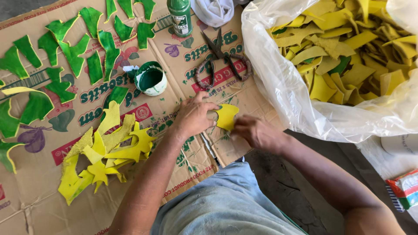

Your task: The person repeatedly picks up yellow foam cutouts from a plastic bag, places them on a cardboard surface, and applies green paint to their edges using a small white cloth. Painted pieces are set aside on the cardboard. The person occasionally wipes the cloth on the cardboard or dips it into the paint container.

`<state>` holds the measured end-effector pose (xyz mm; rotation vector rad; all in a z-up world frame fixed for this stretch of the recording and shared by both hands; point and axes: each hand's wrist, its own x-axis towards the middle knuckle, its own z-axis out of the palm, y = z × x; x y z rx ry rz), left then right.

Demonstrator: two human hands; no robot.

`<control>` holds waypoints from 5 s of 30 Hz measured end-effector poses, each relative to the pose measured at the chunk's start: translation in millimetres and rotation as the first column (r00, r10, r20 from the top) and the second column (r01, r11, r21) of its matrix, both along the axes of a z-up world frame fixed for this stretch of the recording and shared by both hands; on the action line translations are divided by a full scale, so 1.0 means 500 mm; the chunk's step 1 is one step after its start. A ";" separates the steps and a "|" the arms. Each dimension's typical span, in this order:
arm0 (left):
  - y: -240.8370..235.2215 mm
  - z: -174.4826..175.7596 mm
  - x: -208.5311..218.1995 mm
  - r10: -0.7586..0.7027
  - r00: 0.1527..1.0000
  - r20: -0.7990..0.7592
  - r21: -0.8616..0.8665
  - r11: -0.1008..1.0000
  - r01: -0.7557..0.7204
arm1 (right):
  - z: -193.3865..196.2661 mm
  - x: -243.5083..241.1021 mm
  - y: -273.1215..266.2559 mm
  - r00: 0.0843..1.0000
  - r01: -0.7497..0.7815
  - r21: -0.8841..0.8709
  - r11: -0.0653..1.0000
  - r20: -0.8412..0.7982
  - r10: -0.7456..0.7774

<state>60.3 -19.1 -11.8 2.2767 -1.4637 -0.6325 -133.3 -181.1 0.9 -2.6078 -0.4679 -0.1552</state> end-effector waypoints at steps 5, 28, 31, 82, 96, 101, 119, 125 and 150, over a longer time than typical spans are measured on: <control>-0.009 -0.001 0.009 -0.016 1.000 0.013 -0.045 0.999 0.017 | 0.089 -0.065 -0.038 0.979 0.142 0.233 0.962 -0.177 -0.101; 0.002 -0.022 -0.021 0.012 0.998 0.057 -0.155 0.988 -0.003 | 0.013 -0.013 -0.009 0.995 0.083 0.044 0.996 -0.064 -0.080; -0.006 -0.023 -0.011 -0.047 0.998 0.047 -0.165 0.985 0.055 | 0.039 -0.079 -0.012 0.977 0.070 0.127 0.989 -0.208 -0.043; 0.082 0.010 -0.159 -0.124 0.969 0.212 -0.102 0.984 0.148 | -0.020 0.142 0.017 0.958 0.262 0.109 0.959 0.092 -0.273; 0.080 0.013 -0.152 -0.131 0.980 0.147 -0.015 0.991 0.134 | -0.015 0.104 -0.048 0.946 0.322 -0.023 0.946 -0.032 -0.323; 0.082 -0.001 -0.115 -0.137 0.984 0.111 -0.238 0.958 0.160 | 0.017 0.044 -0.066 0.841 0.541 0.077 0.838 -0.018 -0.541; 0.016 -0.029 -0.059 0.283 0.956 0.074 -0.310 0.918 -0.248 | -0.011 0.106 -0.028 0.999 0.029 0.148 0.989 0.021 -0.033; 0.017 -0.031 -0.067 0.302 0.951 0.063 -0.304 0.913 -0.270 | 0.015 0.013 -0.049 0.981 0.043 0.079 0.996 -0.191 -0.027; 0.026 -0.025 -0.066 0.202 0.979 -0.017 -0.212 0.956 -0.201 | -0.033 0.116 -0.027 0.928 0.363 0.053 0.930 0.071 -0.366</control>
